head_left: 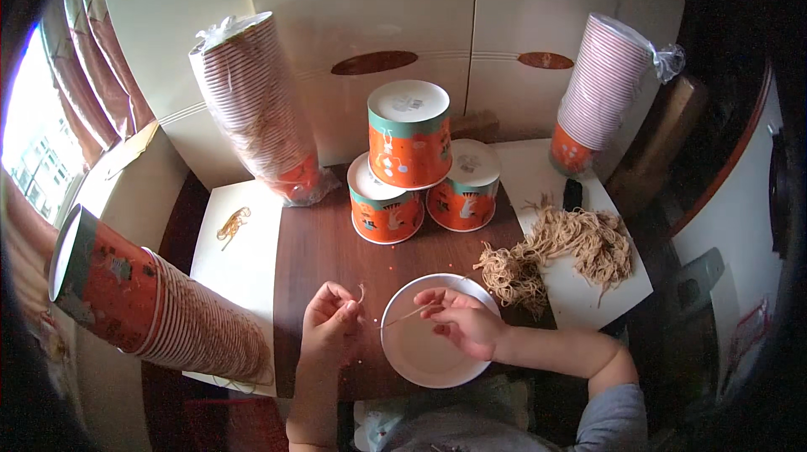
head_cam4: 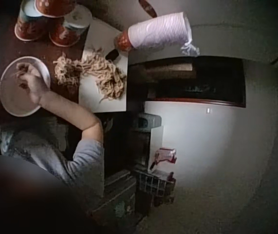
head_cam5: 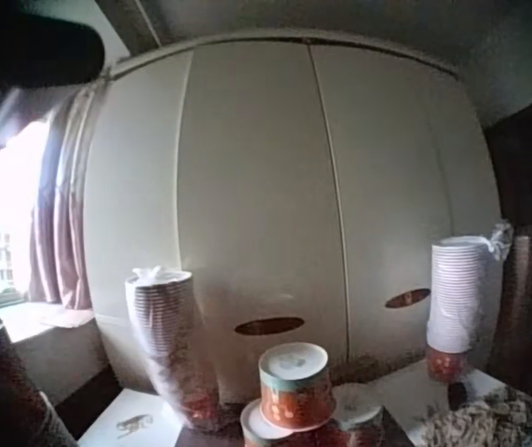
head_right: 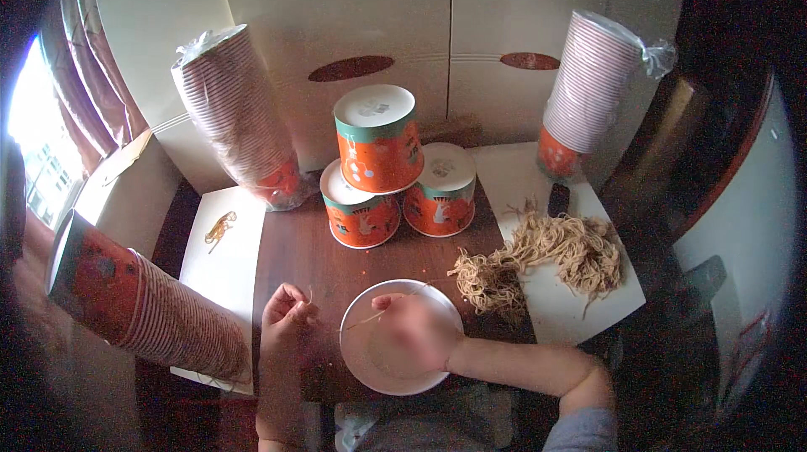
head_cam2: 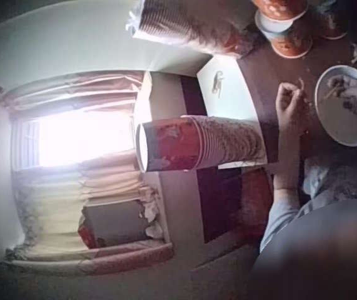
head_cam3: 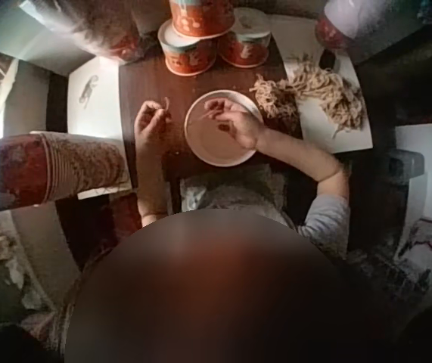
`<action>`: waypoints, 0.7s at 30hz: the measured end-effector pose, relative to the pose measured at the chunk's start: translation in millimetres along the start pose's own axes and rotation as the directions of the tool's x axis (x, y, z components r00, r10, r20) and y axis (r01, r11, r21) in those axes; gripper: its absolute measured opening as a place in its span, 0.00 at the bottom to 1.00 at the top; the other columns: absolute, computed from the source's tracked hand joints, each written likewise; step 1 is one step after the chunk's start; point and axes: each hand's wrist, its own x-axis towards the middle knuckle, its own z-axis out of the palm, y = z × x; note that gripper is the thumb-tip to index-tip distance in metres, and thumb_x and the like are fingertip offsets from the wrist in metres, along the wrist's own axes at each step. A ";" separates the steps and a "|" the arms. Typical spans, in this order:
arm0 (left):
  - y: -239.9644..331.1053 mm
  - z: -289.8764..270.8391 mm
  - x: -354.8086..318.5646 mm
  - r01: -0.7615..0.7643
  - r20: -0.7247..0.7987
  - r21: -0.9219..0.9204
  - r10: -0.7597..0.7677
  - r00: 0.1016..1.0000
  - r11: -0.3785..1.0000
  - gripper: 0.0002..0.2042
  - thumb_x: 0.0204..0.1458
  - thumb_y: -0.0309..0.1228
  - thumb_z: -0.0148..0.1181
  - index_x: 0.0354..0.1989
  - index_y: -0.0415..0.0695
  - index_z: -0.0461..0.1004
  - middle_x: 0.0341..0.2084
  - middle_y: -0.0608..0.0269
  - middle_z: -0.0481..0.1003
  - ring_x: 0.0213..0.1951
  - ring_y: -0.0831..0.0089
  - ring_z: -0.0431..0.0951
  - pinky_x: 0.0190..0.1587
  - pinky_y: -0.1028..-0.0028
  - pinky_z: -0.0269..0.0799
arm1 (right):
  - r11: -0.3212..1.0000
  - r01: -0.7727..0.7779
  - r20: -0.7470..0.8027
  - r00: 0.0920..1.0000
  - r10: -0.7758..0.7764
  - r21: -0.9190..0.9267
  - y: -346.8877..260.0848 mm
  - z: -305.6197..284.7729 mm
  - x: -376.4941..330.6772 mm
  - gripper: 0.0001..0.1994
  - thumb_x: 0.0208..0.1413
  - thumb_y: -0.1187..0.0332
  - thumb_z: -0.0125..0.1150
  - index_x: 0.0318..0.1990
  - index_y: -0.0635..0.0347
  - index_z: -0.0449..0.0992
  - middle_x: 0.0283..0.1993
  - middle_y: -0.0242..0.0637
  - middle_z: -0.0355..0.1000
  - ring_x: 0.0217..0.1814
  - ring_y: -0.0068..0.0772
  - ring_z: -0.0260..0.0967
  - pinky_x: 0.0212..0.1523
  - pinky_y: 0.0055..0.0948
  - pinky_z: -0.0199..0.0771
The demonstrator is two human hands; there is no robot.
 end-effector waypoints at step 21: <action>-10.2 8.1 12.2 0.005 0.174 0.709 -0.182 0.968 0.705 0.08 0.48 0.28 0.56 0.30 0.35 0.71 0.20 0.68 0.70 0.26 0.84 0.68 0.29 0.81 0.66 | 0.379 0.579 0.393 0.794 -0.463 -0.722 -34.4 21.4 14.4 0.16 0.47 0.82 0.47 0.45 0.62 0.67 0.48 0.43 0.61 0.49 0.33 0.62 0.48 0.27 0.65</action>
